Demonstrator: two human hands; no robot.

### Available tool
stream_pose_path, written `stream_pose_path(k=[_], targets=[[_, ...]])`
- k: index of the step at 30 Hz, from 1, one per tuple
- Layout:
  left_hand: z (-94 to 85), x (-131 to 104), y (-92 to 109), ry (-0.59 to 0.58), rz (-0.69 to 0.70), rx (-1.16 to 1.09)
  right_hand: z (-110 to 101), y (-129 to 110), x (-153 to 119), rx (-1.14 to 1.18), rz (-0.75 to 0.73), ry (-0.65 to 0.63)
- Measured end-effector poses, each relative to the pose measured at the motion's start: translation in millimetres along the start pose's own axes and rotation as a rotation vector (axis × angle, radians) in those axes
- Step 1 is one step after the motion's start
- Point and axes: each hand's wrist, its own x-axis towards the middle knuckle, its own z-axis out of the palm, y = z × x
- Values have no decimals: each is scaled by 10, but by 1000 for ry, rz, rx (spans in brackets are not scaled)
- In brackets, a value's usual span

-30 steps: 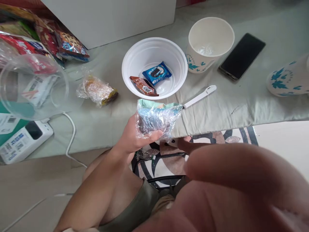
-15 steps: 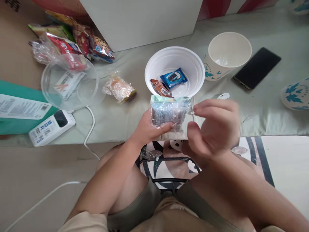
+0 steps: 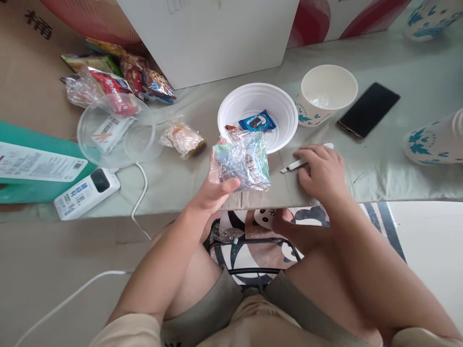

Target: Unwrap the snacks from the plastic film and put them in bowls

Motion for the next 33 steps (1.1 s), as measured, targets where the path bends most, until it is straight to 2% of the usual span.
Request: stream_pose_path(k=[3, 7, 9, 11, 13, 15, 18, 20, 23, 26, 30, 33], targets=[[17, -28, 42, 8, 27, -68, -9, 24, -48, -18, 33, -48], [24, -53, 113, -4, 43, -86, -68, 26, -58, -11, 89, -36], [4, -62, 135, -16, 29, -63, -100, 26, -43, 21, 115, 43], [-19, -67, 132, -22, -3, -66, -125, 2, -35, 99, 132, 178], [-34, -69, 101, -29, -35, -69, -138, -62, -48, 264, 151, 312], [-37, -72, 49, -70, -34, 2, -144, -169, -87, 524, 162, 363], [-30, -88, -41, -162, 22, 242, -166, -368, -184, 912, 104, 265], [-23, -103, -90, -198, 66, 394, -197, -480, -259, 1046, 33, 147], [-20, -108, -135, -205, 106, 522, -247, -572, -353, 1111, -83, -82], [-24, -81, -167, -176, 157, 540, -256, -578, -404, 1105, -153, -273], [-20, -48, -205, -157, 297, 552, -198, -545, -420, 1132, -114, -397], [-3, -69, -195, -113, 317, 653, -155, -559, -421, 1202, -52, -467]])
